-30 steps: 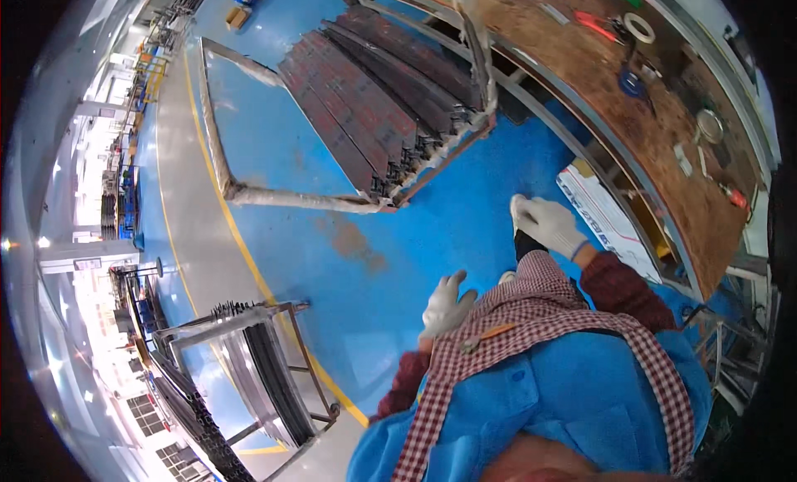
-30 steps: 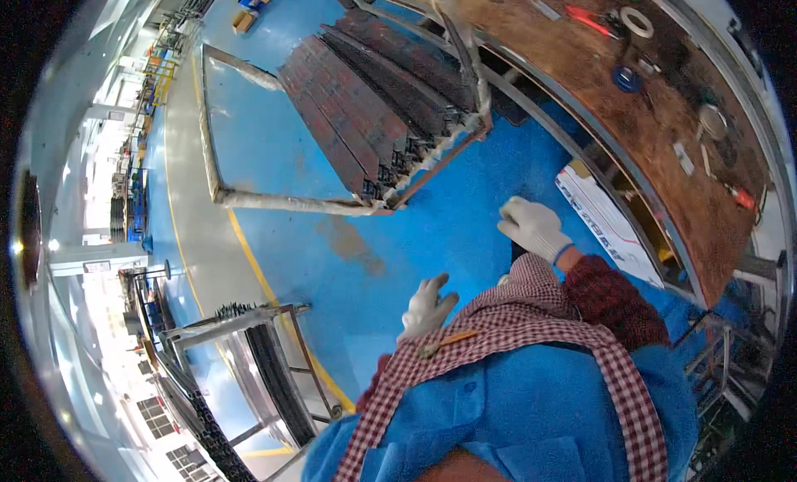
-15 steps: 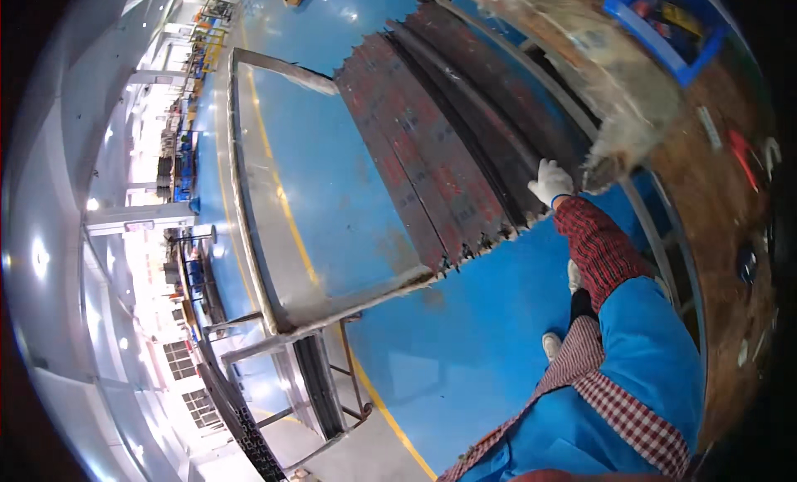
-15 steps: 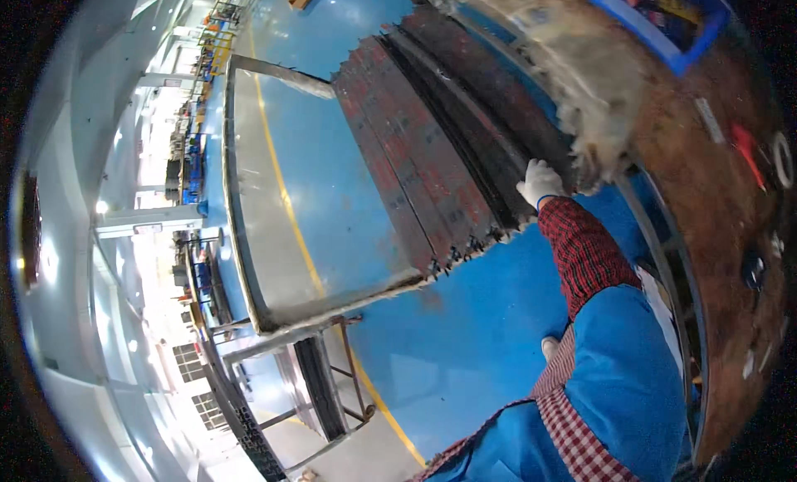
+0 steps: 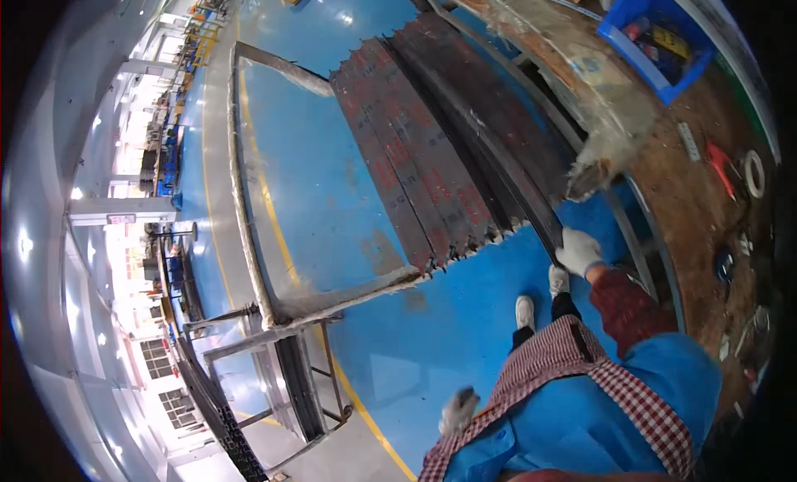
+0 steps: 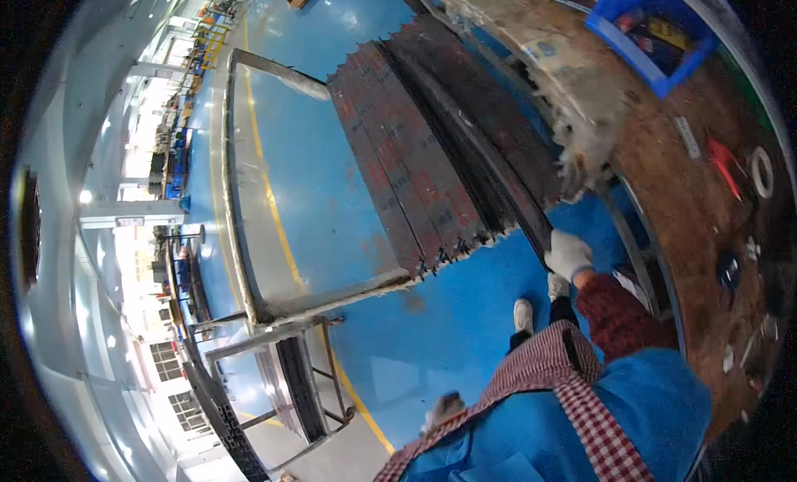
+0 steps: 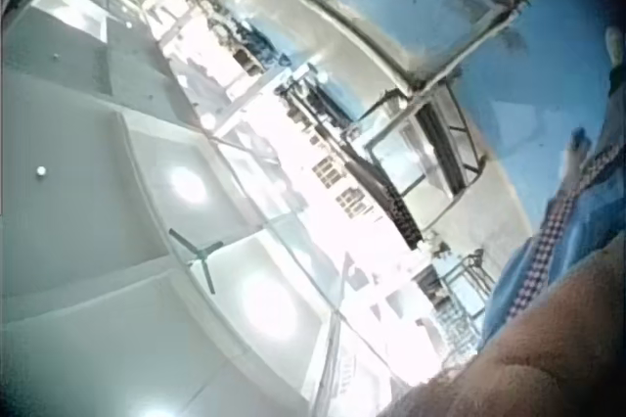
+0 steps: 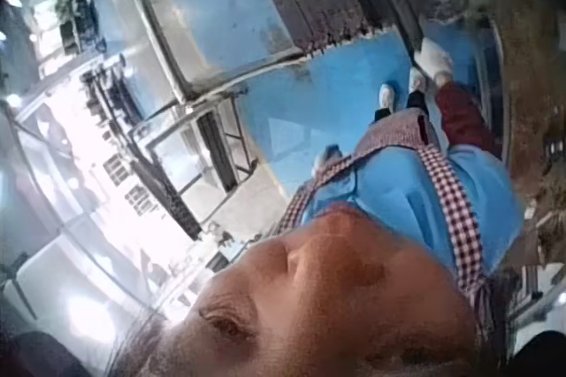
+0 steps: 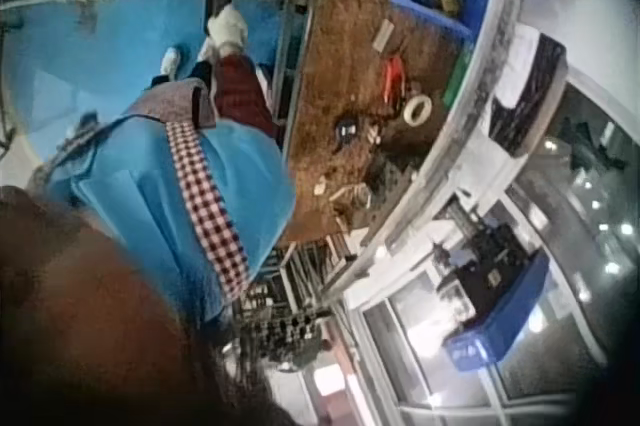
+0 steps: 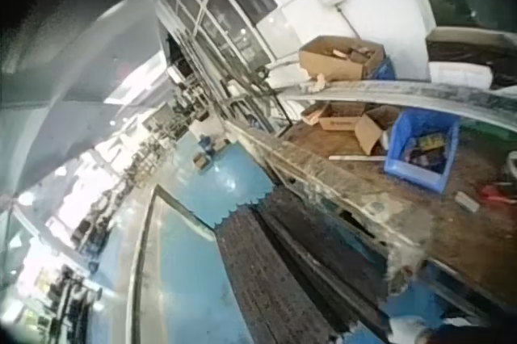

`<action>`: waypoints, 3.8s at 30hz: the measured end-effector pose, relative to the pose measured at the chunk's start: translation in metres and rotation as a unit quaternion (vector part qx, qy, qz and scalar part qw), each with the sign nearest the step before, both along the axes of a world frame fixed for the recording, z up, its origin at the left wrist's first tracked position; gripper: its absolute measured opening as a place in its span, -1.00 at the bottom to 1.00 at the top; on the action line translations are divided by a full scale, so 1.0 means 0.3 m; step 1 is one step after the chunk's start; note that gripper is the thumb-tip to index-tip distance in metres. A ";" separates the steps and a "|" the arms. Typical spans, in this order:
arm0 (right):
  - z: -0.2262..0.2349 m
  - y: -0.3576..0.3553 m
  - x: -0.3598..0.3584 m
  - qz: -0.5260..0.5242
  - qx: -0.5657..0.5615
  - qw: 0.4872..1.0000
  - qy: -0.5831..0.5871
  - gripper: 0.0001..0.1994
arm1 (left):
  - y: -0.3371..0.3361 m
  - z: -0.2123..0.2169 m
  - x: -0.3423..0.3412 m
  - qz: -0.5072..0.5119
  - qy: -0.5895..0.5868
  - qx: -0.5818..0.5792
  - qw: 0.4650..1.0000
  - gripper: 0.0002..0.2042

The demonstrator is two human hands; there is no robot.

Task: Taking metal parts from a storage rack, placing them into a machine fixture, and operating the machine.

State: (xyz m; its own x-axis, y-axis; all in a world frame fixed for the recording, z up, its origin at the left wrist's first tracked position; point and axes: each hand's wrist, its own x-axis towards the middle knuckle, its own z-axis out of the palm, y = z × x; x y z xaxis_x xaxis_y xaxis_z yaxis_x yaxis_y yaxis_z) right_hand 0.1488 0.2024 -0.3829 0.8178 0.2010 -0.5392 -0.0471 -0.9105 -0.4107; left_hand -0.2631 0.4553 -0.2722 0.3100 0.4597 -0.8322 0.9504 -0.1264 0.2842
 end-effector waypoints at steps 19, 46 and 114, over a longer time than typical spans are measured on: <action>1.081 -0.639 -1.518 -0.083 -0.348 0.933 -0.036 -0.83 | -0.280 -0.253 1.326 -0.868 -0.307 0.235 0.312 -0.85; 0.762 -1.853 -2.189 -0.398 -0.386 0.732 -0.396 -0.43 | -1.417 1.001 0.959 -0.670 -0.645 0.328 0.167 -0.49; 2.124 -2.794 -0.656 -0.410 0.137 0.530 -0.729 -0.72 | -2.304 0.661 2.097 -0.676 -0.666 0.216 0.229 -0.48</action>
